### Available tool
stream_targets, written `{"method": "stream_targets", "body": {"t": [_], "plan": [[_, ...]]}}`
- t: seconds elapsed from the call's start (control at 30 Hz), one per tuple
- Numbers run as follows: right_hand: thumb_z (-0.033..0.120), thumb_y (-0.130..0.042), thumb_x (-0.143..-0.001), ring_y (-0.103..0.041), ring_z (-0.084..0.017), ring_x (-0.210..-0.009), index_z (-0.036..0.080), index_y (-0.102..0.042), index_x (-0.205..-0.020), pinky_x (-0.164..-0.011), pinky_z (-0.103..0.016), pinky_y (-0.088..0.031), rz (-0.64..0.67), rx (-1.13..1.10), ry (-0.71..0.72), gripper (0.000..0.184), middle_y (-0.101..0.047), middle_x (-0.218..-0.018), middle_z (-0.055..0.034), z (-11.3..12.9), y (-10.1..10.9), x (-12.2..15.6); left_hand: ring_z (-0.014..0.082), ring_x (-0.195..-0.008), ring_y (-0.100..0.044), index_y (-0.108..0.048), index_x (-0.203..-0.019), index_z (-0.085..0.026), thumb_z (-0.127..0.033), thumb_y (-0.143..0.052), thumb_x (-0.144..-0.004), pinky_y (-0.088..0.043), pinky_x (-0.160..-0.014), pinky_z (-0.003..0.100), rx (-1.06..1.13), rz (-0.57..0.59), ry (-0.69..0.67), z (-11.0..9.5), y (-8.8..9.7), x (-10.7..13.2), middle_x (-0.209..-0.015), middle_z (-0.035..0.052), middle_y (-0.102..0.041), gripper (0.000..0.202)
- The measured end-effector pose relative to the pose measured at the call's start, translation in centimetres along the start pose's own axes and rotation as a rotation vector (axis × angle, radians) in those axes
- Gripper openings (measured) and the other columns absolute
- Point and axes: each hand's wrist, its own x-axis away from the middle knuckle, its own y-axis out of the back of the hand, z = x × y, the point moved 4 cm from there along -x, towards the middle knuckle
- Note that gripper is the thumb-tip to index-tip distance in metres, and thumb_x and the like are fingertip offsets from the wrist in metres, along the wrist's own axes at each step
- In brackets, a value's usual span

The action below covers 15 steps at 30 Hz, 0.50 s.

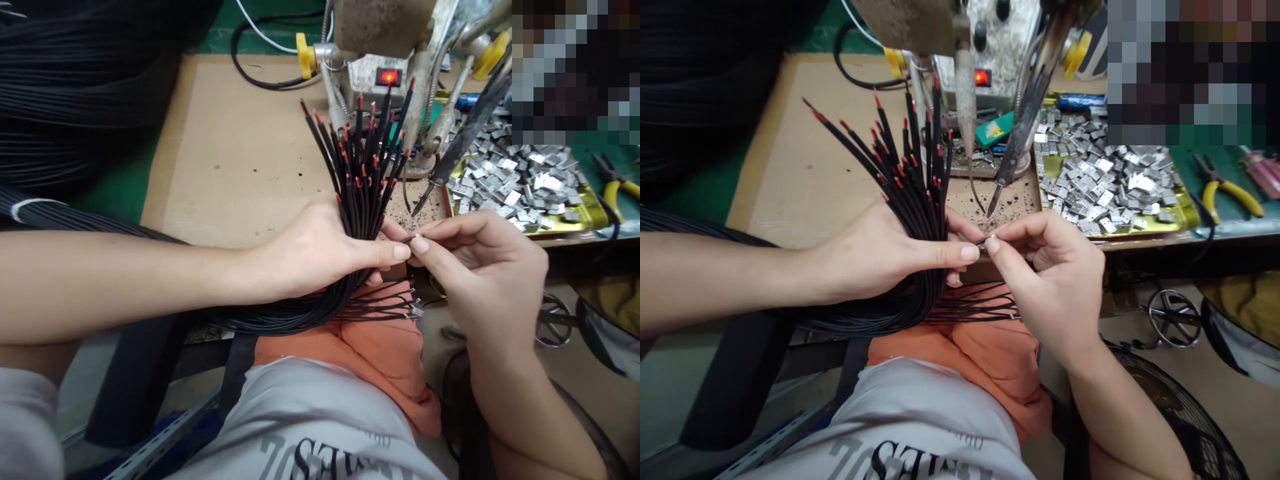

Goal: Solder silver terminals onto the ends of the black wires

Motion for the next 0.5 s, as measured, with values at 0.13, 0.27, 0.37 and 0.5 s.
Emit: {"method": "stream_targets", "body": {"t": [0.13, 0.27, 0.37, 0.5], "plan": [[0.028, -0.09, -0.096, -0.072, -0.013, -0.061, 0.026, -0.086, -0.083, -0.053, -0.024, -0.056, 0.367, 0.158, -0.005, 0.013, -0.082, -0.077, 0.0007, 1.4, 1.9, -0.7, 0.0096, -0.063, -0.071, -0.083, -0.076, -0.018, -0.017, -0.086, -0.092, -0.056, -0.063, 0.017, -0.103, 0.022, -0.074, -0.5, 0.0, 0.5, -0.067, -0.0042, -0.077, 0.016], [0.026, -0.09, -0.097, -0.074, -0.016, -0.071, 0.028, -0.088, -0.093, -0.059, -0.027, -0.055, 0.301, 0.178, 0.057, 0.004, -0.083, -0.088, -0.0001, 2.2, 1.9, -0.4, 0.0111, -0.068, -0.072, -0.083, -0.078, -0.019, -0.013, -0.089, -0.086, -0.058, -0.069, 0.019, -0.111, 0.066, -0.058, -0.3, -0.4, 0.7, -0.072, -0.0048, -0.078, 0.012], [0.02, -0.09, -0.094, -0.074, -0.018, -0.084, 0.027, -0.085, -0.105, -0.067, -0.032, -0.056, 0.265, 0.15, 0.146, 0.014, -0.079, -0.098, -0.0011, 2.2, -0.2, 0.8, 0.0124, -0.08, -0.073, -0.081, -0.081, -0.02, -0.005, -0.088, -0.08, -0.06, -0.077, 0.02, -0.053, 0.117, -0.135, -0.1, -0.8, 0.8, -0.082, -0.005, -0.079, 0.016], [0.013, -0.086, -0.095, -0.07, -0.015, -0.083, 0.025, -0.078, -0.091, -0.071, -0.031, -0.055, 0.212, 0.18, 0.233, 0.014, -0.075, -0.089, 0.0014, 2.4, -1.5, 1.6, 0.0137, -0.084, -0.069, -0.078, -0.083, -0.02, -0.005, -0.084, -0.078, -0.06, -0.078, 0.021, -0.079, 0.123, -0.182, 0.1, -0.9, 0.9, -0.087, -0.0037, -0.078, 0.017]]}}
